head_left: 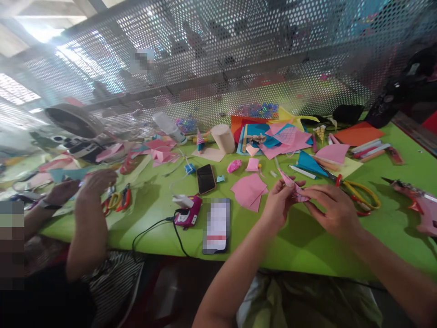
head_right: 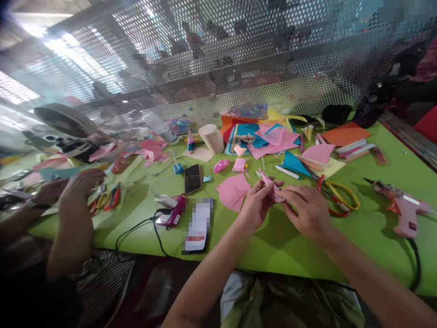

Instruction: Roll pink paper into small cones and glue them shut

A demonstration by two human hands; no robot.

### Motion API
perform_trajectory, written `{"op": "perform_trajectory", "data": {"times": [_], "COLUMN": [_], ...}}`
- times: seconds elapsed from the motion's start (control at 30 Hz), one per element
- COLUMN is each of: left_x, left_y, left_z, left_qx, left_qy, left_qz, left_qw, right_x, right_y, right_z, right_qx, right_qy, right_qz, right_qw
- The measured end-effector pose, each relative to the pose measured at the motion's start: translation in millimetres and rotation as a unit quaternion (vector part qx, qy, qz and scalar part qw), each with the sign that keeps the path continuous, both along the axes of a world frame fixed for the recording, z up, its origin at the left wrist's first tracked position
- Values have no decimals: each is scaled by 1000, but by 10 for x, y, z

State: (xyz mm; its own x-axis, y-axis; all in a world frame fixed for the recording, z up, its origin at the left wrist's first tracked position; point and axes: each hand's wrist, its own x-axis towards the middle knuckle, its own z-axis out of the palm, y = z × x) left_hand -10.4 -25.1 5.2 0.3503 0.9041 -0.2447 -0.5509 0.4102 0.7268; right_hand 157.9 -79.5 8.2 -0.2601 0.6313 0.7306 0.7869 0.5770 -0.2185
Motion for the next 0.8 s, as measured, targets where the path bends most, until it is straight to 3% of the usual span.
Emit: {"op": "perform_trajectory", "data": {"times": [0.8], "left_x": [19], "left_y": [-36], "left_z": [15], "left_qx": [5], "left_qy": [-44], "left_qz": [-27], "left_qw": [999], "right_x": [5], "right_y": [-4], "right_z": [-103], "right_qx": [-19], "right_qy": [-19], "right_qz": [5], "right_qw": [1000]}}
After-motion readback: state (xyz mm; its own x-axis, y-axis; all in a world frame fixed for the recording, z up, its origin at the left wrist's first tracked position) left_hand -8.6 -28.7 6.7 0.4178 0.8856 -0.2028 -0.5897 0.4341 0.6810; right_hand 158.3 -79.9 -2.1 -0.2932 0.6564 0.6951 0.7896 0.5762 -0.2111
